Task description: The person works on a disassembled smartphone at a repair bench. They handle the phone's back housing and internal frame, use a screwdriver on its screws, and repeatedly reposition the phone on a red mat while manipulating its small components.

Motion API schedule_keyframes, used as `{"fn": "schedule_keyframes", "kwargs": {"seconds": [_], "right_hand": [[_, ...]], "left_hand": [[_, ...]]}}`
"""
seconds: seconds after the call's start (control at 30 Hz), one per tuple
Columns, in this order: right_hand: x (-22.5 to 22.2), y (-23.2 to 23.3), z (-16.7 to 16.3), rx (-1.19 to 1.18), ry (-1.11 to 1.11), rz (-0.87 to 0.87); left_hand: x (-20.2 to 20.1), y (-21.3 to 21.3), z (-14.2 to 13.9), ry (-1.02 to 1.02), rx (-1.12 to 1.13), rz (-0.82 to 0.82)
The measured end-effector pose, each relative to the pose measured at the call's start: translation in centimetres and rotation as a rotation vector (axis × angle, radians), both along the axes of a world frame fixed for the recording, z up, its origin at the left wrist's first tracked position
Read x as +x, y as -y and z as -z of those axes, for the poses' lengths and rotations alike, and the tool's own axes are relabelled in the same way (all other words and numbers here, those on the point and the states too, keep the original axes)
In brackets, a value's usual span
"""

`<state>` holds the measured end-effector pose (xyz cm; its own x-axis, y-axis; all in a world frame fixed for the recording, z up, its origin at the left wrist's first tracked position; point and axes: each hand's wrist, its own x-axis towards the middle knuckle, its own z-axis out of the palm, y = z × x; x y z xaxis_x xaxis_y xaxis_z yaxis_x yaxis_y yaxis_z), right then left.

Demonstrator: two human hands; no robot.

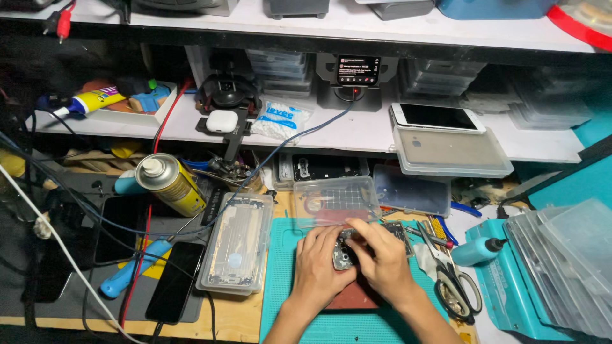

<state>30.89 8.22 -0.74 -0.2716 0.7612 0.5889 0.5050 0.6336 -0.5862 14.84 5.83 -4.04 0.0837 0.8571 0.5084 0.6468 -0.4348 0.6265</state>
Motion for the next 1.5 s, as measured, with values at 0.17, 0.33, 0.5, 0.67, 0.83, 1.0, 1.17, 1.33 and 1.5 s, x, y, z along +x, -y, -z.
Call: {"fn": "schedule_keyframes", "kwargs": {"seconds": [0.17, 0.33, 0.5, 0.67, 0.83, 1.0, 1.17, 1.33, 1.5], "right_hand": [[0.6, -0.3, -1.2, 0.016, -0.041, -0.158], [0.6, -0.1, -2.0, -0.026, -0.002, -0.012], [0.7, 0.1, -2.5, 0.006, 0.013, -0.119], [0.4, 0.2, -2.6, -0.060, 0.042, 0.024], [0.3, 0.3, -2.7, -0.009, 0.038, -0.039], [0.4, 0.2, -3.0, -0.033, 0.044, -0.060], [0.3, 0.2, -3.3, -0.020, 0.133, 0.046], [0.5, 0.0, -3.3, -0.047, 0.069, -0.087], [0.5, 0.0, -3.1, -0.074, 0.066, -0.030]], "left_hand": [[0.2, 0.1, -0.2, 0.019, -0.001, 0.005], [0.1, 0.2, -0.4, 0.038, -0.001, 0.017], [0.2, 0.2, -0.6, 0.012, -0.018, 0.004], [0.2, 0.6, -0.9, 0.037, 0.009, 0.026], [0.4, 0.8, -0.4, 0.050, 0.066, -0.005], [0.4, 0.4, 0.1, 0.074, 0.002, 0.004], [0.4, 0.1, -0.1, 0.070, 0.026, 0.009], [-0.1, 0.1, -0.8, 0.046, 0.041, 0.021], [-0.4, 0.2, -1.2, 0.067, -0.002, 0.057]]}}
